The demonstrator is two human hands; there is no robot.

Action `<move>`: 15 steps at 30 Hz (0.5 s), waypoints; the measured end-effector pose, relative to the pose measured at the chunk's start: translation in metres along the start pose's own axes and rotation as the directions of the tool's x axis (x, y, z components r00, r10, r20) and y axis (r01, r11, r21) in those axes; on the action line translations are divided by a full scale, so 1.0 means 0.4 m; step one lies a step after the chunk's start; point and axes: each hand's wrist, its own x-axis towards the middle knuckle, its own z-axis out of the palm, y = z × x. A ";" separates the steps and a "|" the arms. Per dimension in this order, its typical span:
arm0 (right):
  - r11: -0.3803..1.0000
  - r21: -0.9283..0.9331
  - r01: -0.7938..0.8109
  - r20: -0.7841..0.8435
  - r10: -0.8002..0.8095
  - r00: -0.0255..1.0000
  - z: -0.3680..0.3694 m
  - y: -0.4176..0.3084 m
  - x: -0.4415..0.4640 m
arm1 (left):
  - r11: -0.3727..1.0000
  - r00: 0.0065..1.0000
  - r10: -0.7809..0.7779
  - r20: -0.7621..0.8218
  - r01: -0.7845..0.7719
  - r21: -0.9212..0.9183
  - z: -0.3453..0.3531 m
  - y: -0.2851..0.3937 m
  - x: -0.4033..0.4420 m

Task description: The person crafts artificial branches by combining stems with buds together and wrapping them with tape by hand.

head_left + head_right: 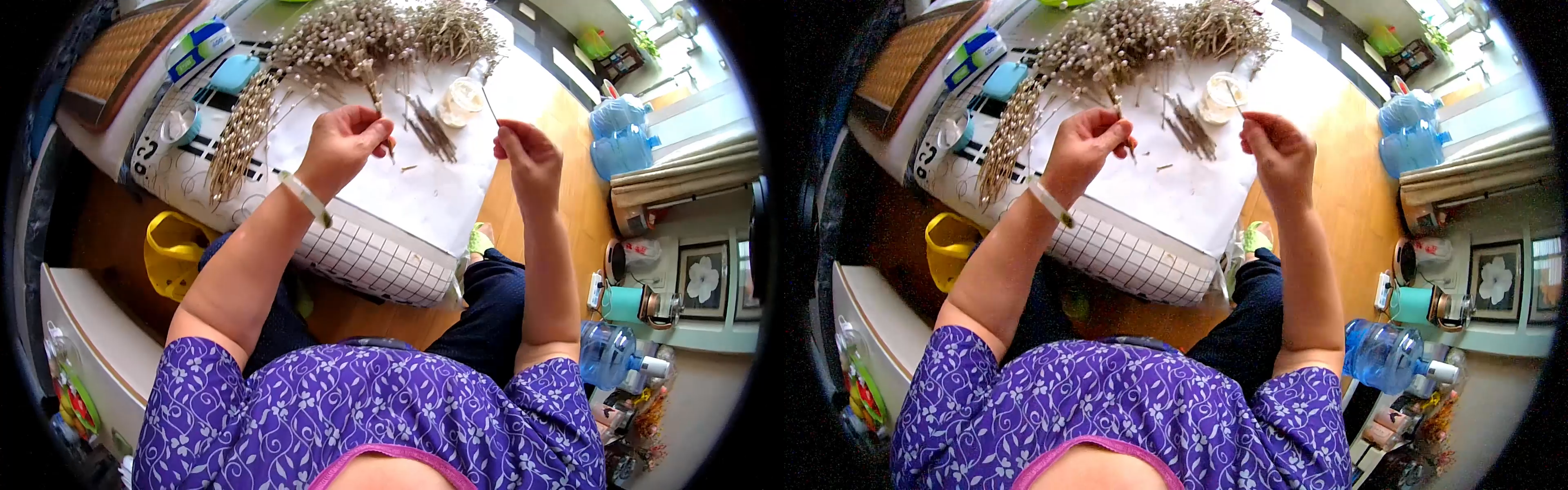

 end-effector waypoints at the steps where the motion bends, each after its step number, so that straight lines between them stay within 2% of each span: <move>1: 0.997 -0.011 0.075 0.054 -0.075 0.996 0.018 -0.005 -0.033 | 1.000 1.000 0.003 0.000 -0.003 -0.026 -0.001 -0.003 0.001; 2: 0.988 -0.013 0.156 0.107 -0.153 0.982 0.036 -0.008 -0.060 | 0.999 1.000 0.011 -0.001 -0.011 -0.051 -0.003 -0.004 0.003; 4: 0.985 -0.015 0.171 0.128 -0.168 0.977 0.083 -0.017 -0.109 | 0.999 1.000 -0.018 -0.011 0.017 -0.043 -0.006 0.001 0.006; 6: 0.944 -0.186 0.274 0.200 -0.236 0.951 0.105 0.000 -0.125 | 0.995 0.998 -0.048 -0.032 0.045 -0.094 -0.010 -0.003 0.011; 8: 0.923 -0.213 0.319 0.245 -0.266 0.932 0.125 -0.006 -0.131 | 0.996 0.998 -0.054 -0.041 0.051 -0.075 -0.010 0.000 0.011; 11: 0.887 -0.282 0.366 0.279 -0.289 0.916 0.136 -0.007 -0.121 | 0.997 0.998 -0.046 -0.037 0.044 -0.066 -0.011 -0.006 0.011; 15: 0.885 -0.265 0.383 0.301 -0.301 0.905 0.154 0.002 -0.119 | 0.996 0.996 -0.057 -0.062 0.053 -0.071 -0.006 -0.002 0.012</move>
